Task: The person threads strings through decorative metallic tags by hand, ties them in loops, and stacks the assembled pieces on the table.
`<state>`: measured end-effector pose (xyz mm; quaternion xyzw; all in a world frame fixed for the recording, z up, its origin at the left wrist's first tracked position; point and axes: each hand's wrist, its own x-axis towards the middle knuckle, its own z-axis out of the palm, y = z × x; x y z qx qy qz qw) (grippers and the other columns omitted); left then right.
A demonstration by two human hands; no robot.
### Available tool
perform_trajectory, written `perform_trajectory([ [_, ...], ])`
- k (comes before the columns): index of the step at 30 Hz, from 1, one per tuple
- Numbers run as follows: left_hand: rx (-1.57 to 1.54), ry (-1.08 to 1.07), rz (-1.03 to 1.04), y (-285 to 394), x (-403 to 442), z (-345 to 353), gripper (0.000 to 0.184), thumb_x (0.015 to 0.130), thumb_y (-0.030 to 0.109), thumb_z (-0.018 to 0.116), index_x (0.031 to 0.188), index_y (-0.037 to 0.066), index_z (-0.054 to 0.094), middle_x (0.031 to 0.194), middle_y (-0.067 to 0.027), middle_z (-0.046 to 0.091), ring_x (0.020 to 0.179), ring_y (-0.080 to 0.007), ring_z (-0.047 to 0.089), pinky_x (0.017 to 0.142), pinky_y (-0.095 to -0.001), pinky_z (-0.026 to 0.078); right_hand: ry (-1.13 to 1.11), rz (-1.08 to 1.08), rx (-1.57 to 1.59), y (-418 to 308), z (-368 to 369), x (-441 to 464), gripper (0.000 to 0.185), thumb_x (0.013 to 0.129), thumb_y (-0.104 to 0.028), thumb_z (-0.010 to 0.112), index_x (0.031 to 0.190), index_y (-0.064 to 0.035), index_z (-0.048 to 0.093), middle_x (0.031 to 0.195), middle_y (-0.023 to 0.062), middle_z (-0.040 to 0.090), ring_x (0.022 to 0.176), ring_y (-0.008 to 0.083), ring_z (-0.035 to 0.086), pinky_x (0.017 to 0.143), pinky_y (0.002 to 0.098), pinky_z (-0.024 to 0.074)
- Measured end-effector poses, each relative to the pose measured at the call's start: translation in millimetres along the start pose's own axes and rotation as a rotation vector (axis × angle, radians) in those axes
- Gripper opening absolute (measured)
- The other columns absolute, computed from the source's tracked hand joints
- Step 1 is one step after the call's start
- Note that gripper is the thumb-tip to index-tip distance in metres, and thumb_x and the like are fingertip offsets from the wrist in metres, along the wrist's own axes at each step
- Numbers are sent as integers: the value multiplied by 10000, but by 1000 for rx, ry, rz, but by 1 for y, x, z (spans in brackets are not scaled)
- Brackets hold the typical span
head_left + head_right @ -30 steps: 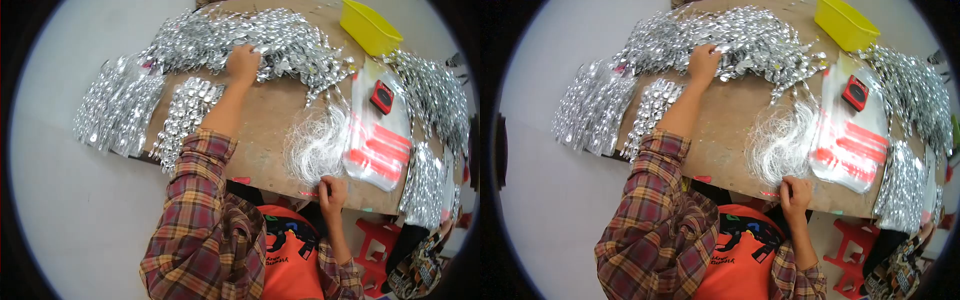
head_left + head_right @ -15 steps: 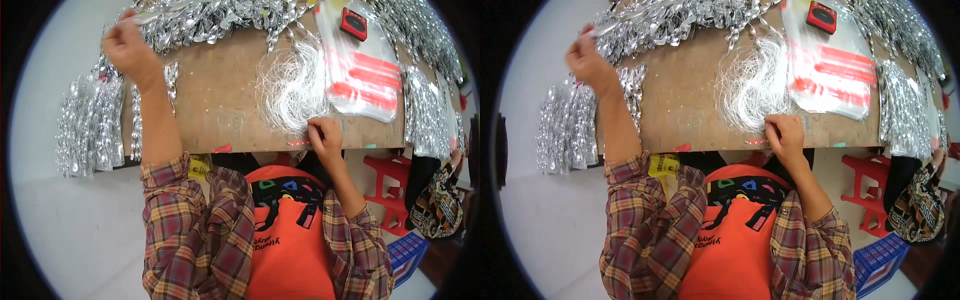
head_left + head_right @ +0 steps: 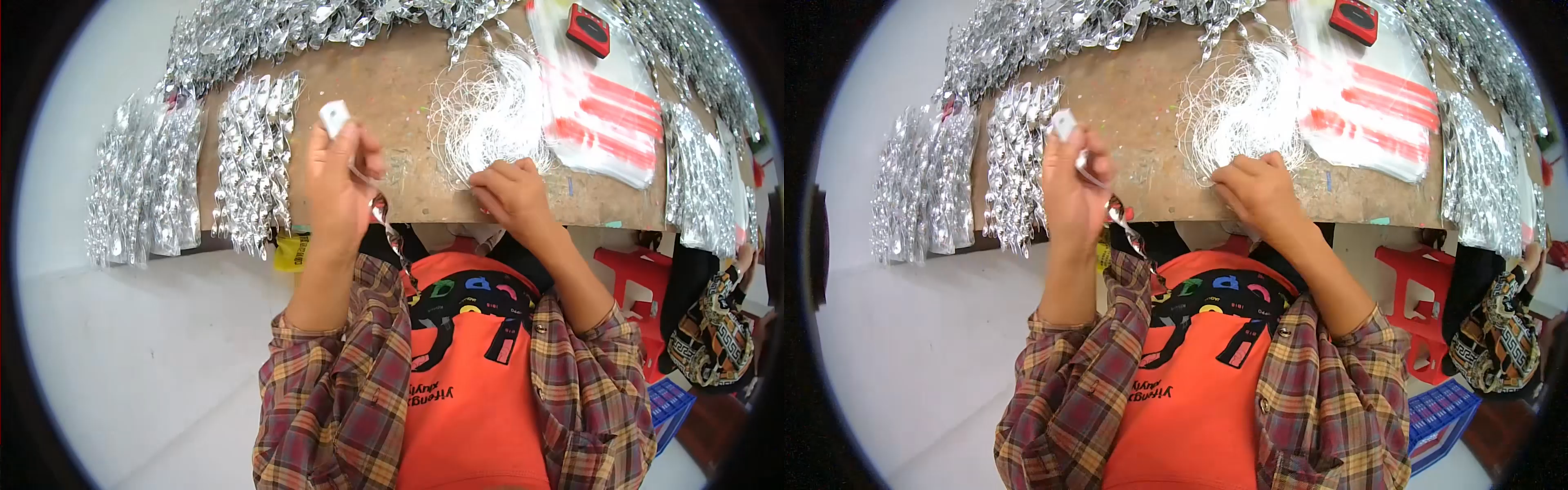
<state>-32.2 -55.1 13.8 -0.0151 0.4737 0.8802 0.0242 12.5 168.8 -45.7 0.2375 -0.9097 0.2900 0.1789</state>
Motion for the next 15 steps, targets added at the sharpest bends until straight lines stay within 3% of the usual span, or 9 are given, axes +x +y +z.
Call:
perform_trajectory([
  [4,65,-39,-129,-27,-8,-12,204,908,189,511,1047,39,514,821,-58,592,596,-64,531,497,-184,401,-74,-150,-318,-3,20,8,67,709,-117,593,772,-128,573,682,7,473,596,150,492,640,315,320],
  [11,144,-112,-156,-16,-4,-4,222,885,142,537,1074,26,532,815,-27,589,542,-32,475,469,-157,357,-98,-138,-385,-5,24,15,70,703,-91,583,770,-94,566,704,28,509,602,174,513,614,314,349],
  [13,249,-183,-216,-14,-4,9,224,874,146,557,1068,35,543,816,-19,591,539,-19,454,467,-154,344,-62,85,64,3,19,14,23,784,-85,559,796,-70,547,737,22,551,559,138,514,522,269,360],
  [14,357,-248,-282,-17,-6,14,228,863,150,577,1063,44,554,818,-10,593,535,-6,433,466,-152,330,-69,78,64,4,14,13,23,784,-85,559,796,-70,547,737,22,551,559,138,514,522,269,360],
  [15,353,-243,-283,-23,-7,16,228,863,150,577,1063,44,554,818,-10,593,535,-6,433,466,-152,330,-109,359,490,0,3,14,42,825,-105,537,820,-64,534,745,18,559,536,107,501,479,238,347],
])
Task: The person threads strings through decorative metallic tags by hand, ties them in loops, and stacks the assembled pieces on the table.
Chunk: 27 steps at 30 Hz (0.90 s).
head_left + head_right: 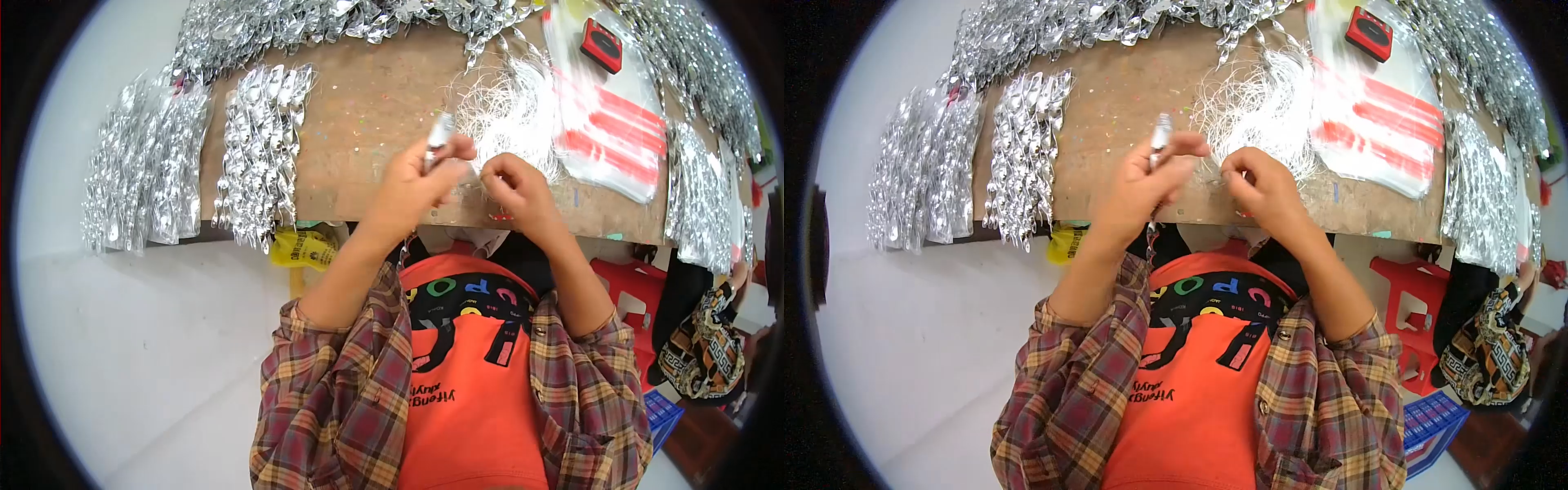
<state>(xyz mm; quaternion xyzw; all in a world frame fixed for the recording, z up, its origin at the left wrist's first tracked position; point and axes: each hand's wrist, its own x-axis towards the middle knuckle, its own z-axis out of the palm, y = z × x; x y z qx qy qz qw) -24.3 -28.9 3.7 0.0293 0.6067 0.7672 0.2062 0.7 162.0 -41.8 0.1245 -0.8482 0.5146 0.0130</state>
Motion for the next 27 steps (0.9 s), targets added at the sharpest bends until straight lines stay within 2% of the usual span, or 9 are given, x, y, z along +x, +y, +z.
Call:
perform_trajectory([
  [1,52,-101,2,-7,3,5,265,842,151,600,1078,38,559,824,-3,600,557,-5,437,479,-162,347,-45,272,431,-9,-7,-2,70,866,-125,516,845,-58,522,754,14,567,514,77,489,435,207,333],
  [4,140,-246,-80,-15,13,15,272,810,138,634,1052,25,585,843,3,605,596,-13,442,506,-186,371,-85,355,531,-28,-25,-4,111,900,-171,498,883,-61,504,729,-3,542,493,28,443,425,171,313],
  [6,186,-219,101,-26,19,18,225,809,152,635,990,22,607,792,13,595,602,-30,454,527,-200,381,-63,361,571,-26,-30,-6,116,897,-173,492,895,-58,507,682,-3,540,464,39,428,423,165,329],
  [13,262,-212,-43,-18,18,14,194,804,229,648,868,46,634,714,14,583,538,-18,424,462,-170,317,-7,417,935,-7,-41,-9,78,892,-141,499,915,-70,525,659,5,538,443,30,365,423,154,294],
  [15,241,-183,-41,-20,19,11,156,809,184,633,839,31,626,708,20,576,619,-42,475,548,-198,374,18,403,1036,-2,-41,-11,79,892,-133,502,928,-69,531,663,6,539,437,30,348,440,151,296],
  [20,260,-159,-87,-19,19,12,175,815,202,627,847,30,624,709,17,580,625,-43,476,557,-202,369,47,336,1418,5,-48,-15,116,882,-99,522,984,-70,569,750,42,606,431,32,325,566,170,348],
  [21,255,-156,-54,-21,19,12,181,815,207,626,850,29,623,709,17,581,618,-41,473,549,-200,364,48,337,1416,9,-51,-16,116,882,-99,522,984,-70,569,750,42,606,431,32,325,566,170,348],
  [23,258,-151,-50,-25,20,10,187,815,213,626,851,30,623,709,17,582,602,-36,463,531,-196,355,121,296,1390,19,-57,-19,153,886,-108,508,1036,-109,541,789,11,622,399,13,324,705,236,402],
  [27,222,-95,-93,-26,20,6,193,813,226,629,855,38,625,704,24,577,562,-21,435,489,-185,333,229,273,1272,30,-74,-25,166,890,-113,501,1053,-117,533,800,-3,628,412,7,330,688,228,392],
])
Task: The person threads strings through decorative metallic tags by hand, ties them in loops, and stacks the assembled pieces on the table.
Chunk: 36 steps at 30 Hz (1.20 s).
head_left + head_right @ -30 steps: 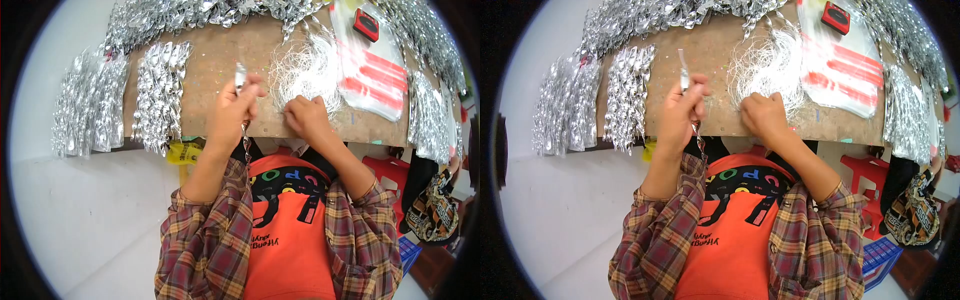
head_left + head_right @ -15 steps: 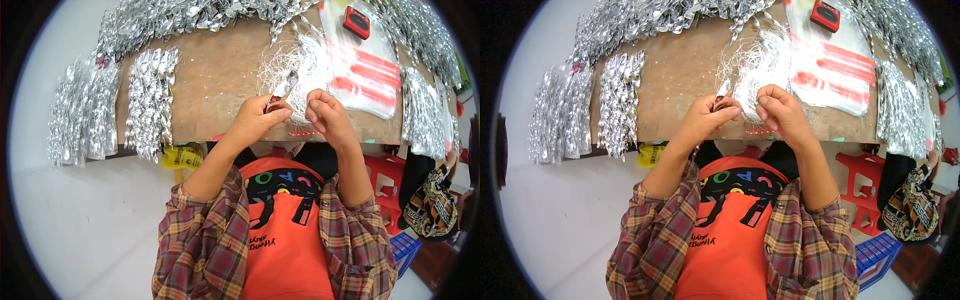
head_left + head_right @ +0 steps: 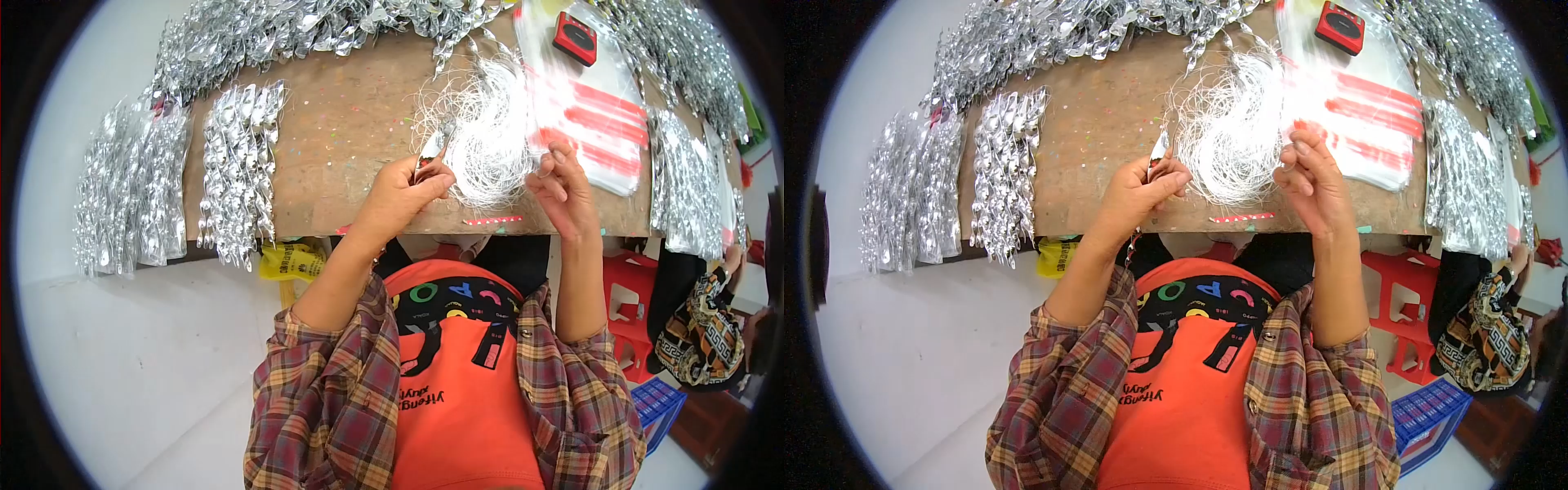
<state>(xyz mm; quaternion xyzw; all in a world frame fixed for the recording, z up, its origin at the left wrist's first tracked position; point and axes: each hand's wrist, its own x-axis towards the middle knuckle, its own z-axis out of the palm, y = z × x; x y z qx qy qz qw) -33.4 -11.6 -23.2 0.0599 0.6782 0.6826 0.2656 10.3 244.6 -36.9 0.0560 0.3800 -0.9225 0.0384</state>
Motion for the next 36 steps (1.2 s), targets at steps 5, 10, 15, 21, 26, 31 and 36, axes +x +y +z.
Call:
perform_trajectory([
  [5,9,-18,2,1,1,-3,185,810,211,645,881,42,618,713,2,586,549,-28,450,471,-170,341,62,-67,-15,-10,-9,-2,148,887,-109,505,1032,-125,530,800,-5,623,426,2,326,637,195,352],
  [10,11,-25,11,1,0,-3,174,811,222,627,839,50,618,690,33,558,546,-15,422,473,-183,325,136,-213,-98,-26,-29,-5,149,875,-95,537,1018,-71,568,847,69,616,499,25,371,579,193,383],
  [15,12,-15,38,3,-3,3,153,812,195,618,823,42,617,690,37,559,571,-26,435,500,-196,343,434,-387,-1047,-28,-17,-13,235,846,-98,565,1075,-49,563,913,50,618,536,57,412,570,193,388],
  [21,127,-75,143,1,-9,28,166,810,171,605,820,5,606,650,22,542,605,-34,450,534,-213,374,-23,-135,-933,12,68,-25,230,831,-93,584,1045,-16,547,953,41,589,654,57,491,593,195,407],
  [26,73,-43,287,-10,-6,20,187,797,171,598,838,-11,616,645,-10,560,591,-55,461,533,-235,396,-146,-99,-1230,24,72,-20,191,822,-84,598,1000,-21,568,795,55,610,708,105,556,616,248,433],
  [31,187,18,225,-6,-13,18,187,791,173,607,813,-12,617,615,-40,551,578,-68,465,530,-245,398,-209,-574,-1555,24,62,-16,80,793,-61,613,872,-52,622,672,39,561,607,122,513,550,247,372],
  [36,220,9,191,-1,-15,17,128,829,103,590,850,-21,613,710,34,543,642,-30,449,607,-193,390,-31,-495,-1574,12,55,-26,62,797,-27,598,850,-55,617,651,-14,528,562,64,443,512,211,285],
])
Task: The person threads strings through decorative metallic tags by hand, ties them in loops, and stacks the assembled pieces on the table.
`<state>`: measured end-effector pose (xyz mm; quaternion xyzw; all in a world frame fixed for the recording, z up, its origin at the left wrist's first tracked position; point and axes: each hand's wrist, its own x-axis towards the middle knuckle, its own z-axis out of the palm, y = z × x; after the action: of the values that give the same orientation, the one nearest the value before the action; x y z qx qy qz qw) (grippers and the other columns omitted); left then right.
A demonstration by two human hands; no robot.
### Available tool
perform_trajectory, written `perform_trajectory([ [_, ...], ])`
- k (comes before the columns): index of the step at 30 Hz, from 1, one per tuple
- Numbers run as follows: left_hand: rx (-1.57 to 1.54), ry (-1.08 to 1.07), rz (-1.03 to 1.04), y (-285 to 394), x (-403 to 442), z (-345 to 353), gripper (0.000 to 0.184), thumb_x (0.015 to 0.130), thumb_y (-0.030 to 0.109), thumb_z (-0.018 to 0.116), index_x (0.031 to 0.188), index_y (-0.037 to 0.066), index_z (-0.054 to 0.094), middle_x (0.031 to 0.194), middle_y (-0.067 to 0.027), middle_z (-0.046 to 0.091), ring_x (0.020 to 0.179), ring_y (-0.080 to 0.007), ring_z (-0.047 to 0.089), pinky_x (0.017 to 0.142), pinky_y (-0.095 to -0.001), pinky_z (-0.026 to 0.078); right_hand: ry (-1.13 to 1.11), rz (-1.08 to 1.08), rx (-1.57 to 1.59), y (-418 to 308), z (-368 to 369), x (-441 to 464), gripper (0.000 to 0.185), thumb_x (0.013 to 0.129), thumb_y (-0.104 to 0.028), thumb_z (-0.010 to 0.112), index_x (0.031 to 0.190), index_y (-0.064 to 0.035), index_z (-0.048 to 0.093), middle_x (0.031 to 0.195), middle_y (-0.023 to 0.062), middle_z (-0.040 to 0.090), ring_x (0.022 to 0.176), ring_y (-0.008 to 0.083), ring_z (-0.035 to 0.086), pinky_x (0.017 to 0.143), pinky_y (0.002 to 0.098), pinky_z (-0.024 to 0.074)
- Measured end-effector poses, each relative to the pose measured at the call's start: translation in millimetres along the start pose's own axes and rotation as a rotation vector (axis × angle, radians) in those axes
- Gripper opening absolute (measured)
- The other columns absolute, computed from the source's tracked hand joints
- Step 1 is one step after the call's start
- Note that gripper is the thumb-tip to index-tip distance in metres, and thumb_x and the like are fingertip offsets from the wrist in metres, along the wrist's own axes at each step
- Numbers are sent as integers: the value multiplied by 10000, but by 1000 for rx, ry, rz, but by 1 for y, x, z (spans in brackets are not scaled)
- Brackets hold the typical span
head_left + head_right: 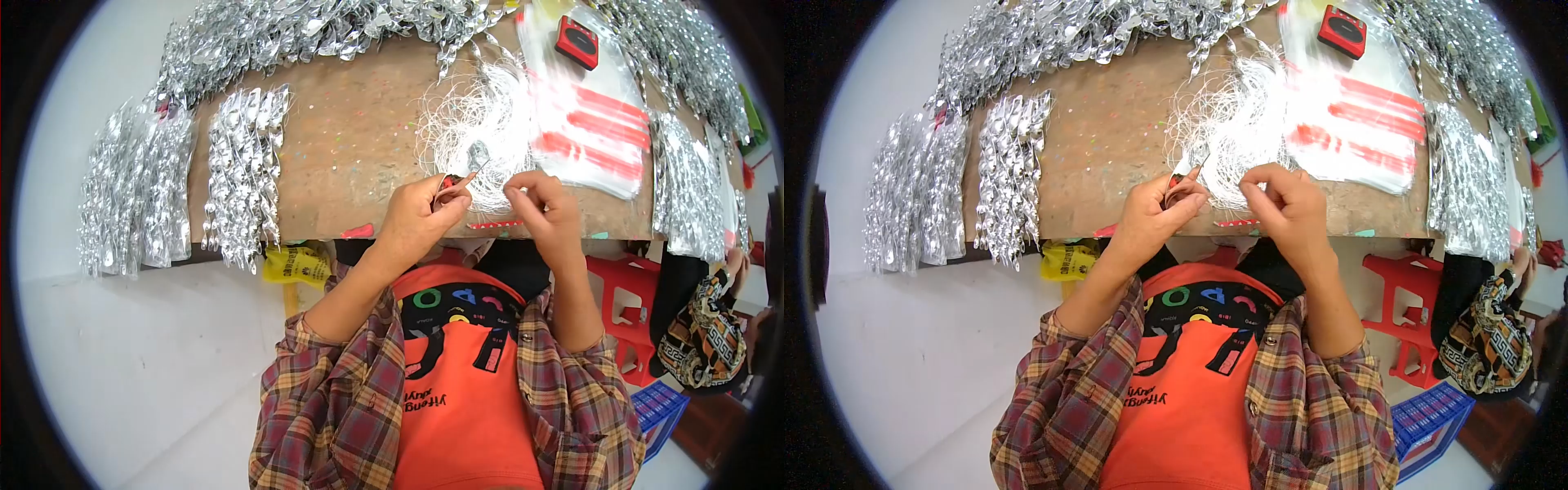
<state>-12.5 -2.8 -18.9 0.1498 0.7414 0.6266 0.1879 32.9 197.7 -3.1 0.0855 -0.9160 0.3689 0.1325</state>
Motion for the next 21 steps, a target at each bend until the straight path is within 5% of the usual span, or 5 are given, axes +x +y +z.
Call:
perform_trajectory([
  [2,53,-7,0,-1,0,0,138,831,99,585,889,-23,612,724,26,555,641,-36,455,606,-194,392,17,367,507,-2,-6,-2,54,825,-22,576,876,-35,589,713,-53,536,606,13,433,545,171,290],
  [5,72,22,23,3,-1,5,205,856,134,559,984,-22,596,754,13,567,661,-41,465,610,-194,392,70,334,687,-7,-11,-2,53,852,-29,553,903,-17,561,754,-60,531,636,-16,420,562,145,292],
  [9,81,-52,83,13,-6,5,295,901,198,508,1100,-16,552,813,-7,570,721,-58,484,648,-204,395,66,307,743,-21,-16,-1,56,851,-20,548,906,-9,554,771,-40,542,645,-10,431,577,142,312],
  [11,9,-47,201,10,-6,7,325,906,206,490,1122,-35,525,935,-155,581,831,-197,566,728,-289,439,79,276,739,-23,-15,1,46,851,-13,545,897,-6,553,742,-48,525,623,-18,408,557,141,292],
  [21,-55,-55,172,13,-10,8,323,922,203,478,1141,-33,508,941,-136,563,835,-189,550,745,-292,433,90,287,744,-25,-8,4,30,847,-4,546,874,-13,552,656,-83,469,550,-27,342,490,144,228],
])
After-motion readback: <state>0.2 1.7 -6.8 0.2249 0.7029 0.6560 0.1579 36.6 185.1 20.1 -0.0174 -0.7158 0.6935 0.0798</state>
